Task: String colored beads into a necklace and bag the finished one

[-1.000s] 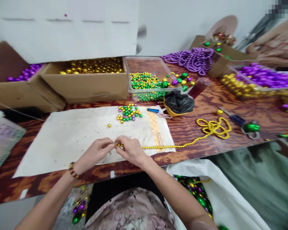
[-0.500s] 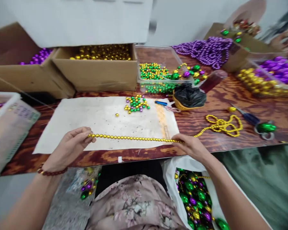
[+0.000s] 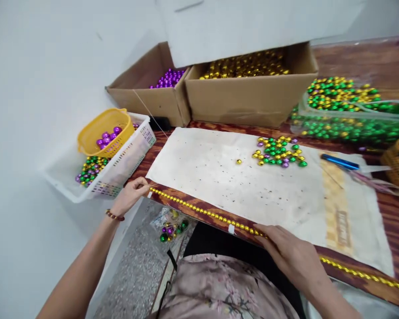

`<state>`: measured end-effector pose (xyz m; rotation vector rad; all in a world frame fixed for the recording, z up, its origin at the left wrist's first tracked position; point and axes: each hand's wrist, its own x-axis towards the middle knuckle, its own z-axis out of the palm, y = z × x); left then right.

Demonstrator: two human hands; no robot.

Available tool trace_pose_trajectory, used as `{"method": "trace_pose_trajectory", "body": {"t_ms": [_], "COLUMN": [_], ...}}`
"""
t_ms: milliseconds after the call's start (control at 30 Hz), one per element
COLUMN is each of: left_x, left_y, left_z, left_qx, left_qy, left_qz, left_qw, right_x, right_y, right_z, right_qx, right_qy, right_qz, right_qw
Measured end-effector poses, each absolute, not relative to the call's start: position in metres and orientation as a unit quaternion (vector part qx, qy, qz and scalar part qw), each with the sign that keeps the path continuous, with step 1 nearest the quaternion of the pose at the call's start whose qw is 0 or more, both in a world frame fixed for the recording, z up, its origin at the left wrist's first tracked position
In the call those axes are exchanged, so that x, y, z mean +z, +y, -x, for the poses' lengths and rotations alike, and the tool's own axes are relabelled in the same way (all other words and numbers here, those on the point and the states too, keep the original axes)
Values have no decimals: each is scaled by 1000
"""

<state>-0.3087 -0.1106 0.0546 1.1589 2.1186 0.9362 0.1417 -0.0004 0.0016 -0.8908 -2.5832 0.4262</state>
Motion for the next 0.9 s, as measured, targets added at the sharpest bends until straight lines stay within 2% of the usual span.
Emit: {"method": "trace_pose_trajectory", "body": {"t_ms": [233, 467, 700, 900], "left_x": [19, 11, 11, 8], "left_y": [-134, -136, -138, -139], "left_z": [323, 325, 331, 340], "left_qx": [246, 131, 138, 157], "left_qy": [810, 826, 807, 779], "left_qz": [-502, -521, -545, -588], "left_qw": [178, 171, 179, 153], "right_x": [-7, -10, -17, -1], "right_y": [-6, -6, -6, -11], "right_z": [-121, -127, -126, -120], "right_qx": [127, 162, 202, 170], "right_qy": [-928, -925, -920, -932], "right_qz": [303, 294, 302, 314], "right_qw": [176, 180, 148, 56]}}
